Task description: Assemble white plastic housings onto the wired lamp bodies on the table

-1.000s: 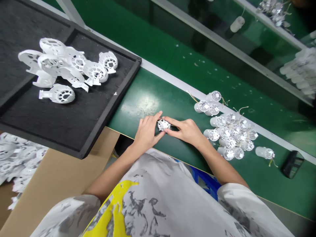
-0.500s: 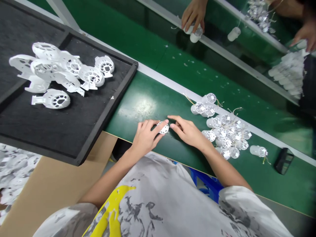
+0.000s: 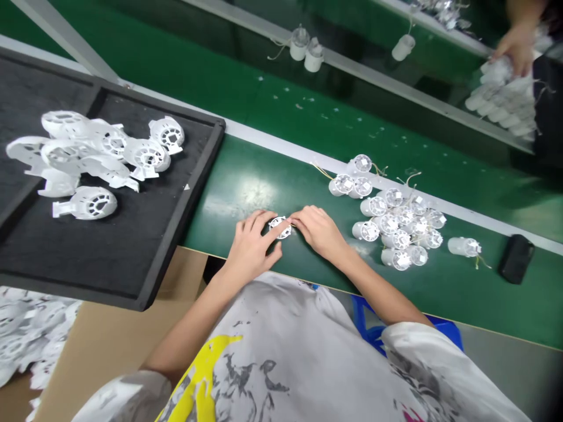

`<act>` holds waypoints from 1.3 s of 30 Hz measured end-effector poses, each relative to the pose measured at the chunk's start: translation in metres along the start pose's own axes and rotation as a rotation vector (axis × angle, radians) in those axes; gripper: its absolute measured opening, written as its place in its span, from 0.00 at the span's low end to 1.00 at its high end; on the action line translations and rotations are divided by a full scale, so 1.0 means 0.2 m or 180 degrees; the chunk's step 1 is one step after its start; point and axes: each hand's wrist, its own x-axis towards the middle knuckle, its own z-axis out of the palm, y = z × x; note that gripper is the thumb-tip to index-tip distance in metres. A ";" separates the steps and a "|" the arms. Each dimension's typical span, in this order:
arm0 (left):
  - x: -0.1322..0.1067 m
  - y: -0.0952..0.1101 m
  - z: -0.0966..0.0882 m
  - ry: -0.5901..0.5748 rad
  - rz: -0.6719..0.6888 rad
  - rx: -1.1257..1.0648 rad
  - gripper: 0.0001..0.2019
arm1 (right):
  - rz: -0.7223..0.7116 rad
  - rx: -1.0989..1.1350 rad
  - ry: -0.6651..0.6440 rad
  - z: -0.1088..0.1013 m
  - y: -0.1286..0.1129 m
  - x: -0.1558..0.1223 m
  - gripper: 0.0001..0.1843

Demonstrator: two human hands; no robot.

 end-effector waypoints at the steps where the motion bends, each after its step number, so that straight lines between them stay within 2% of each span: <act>1: 0.00 0.00 -0.02 -0.0115 0.0081 -0.0037 0.26 | 0.0001 -0.0086 0.0151 -0.01 -0.01 -0.01 0.14; 4: -0.01 -0.01 -0.04 -0.0266 0.0060 0.0001 0.25 | 0.0116 0.0228 0.0583 -0.04 -0.07 -0.04 0.12; 7: 0.00 0.00 -0.02 -0.0064 -0.0341 0.0181 0.37 | 0.0218 0.1099 0.0607 -0.02 -0.14 -0.07 0.13; 9: 0.02 0.00 -0.01 -0.0032 -0.0389 0.0078 0.40 | 0.0250 0.1394 0.0597 0.01 -0.16 -0.08 0.14; 11: 0.04 -0.02 -0.03 -0.0171 -0.0262 -0.0185 0.33 | 0.0280 0.1486 0.0607 0.04 -0.18 -0.09 0.11; 14: 0.06 -0.06 -0.05 -0.0378 -0.0134 -0.0513 0.22 | 0.0403 0.1612 0.0547 0.07 -0.19 -0.08 0.14; 16: 0.07 -0.08 -0.05 -0.0366 -0.0147 -0.0601 0.22 | 0.0471 0.1661 0.0541 0.08 -0.20 -0.07 0.14; 19: 0.09 -0.09 -0.01 -0.0280 -0.0237 -0.0553 0.23 | 0.0531 0.1606 0.0669 0.10 -0.20 -0.05 0.09; 22: 0.11 -0.06 0.01 -0.0158 -0.0398 -0.0408 0.23 | 0.0574 0.1448 0.0891 0.14 -0.20 -0.02 0.09; 24: 0.12 -0.03 -0.02 -0.0162 -0.0408 -0.0295 0.24 | 0.0562 0.1317 0.1018 0.15 -0.19 0.00 0.09; 26: 0.12 -0.04 -0.12 -0.0314 -0.0248 -0.0157 0.27 | 0.0511 0.1198 0.1092 0.17 -0.19 0.01 0.09; 28: 0.11 -0.12 -0.27 -0.0338 -0.0233 0.0178 0.29 | 0.0447 0.1082 0.1133 0.17 -0.19 0.01 0.09; 30: 0.09 -0.29 -0.45 -0.0070 -0.0576 0.0784 0.28 | 0.0403 0.0961 0.1173 0.17 -0.20 0.01 0.08; 32: 0.06 -0.51 -0.63 0.0195 -0.0961 0.1371 0.28 | 0.0387 0.0834 0.1159 0.15 -0.21 0.01 0.08; 35: 0.05 -0.81 -0.82 -0.0036 -0.1014 0.1322 0.30 | 0.0282 0.0766 0.0921 0.11 -0.23 0.01 0.09; 37: 0.06 -0.92 -0.89 -0.0057 -0.0999 0.1194 0.28 | 0.0176 0.0790 0.0731 0.06 -0.23 0.01 0.09; 39: 0.06 -0.94 -0.94 0.0092 -0.1013 0.1200 0.25 | 0.0122 0.0803 0.0741 0.02 -0.25 0.01 0.12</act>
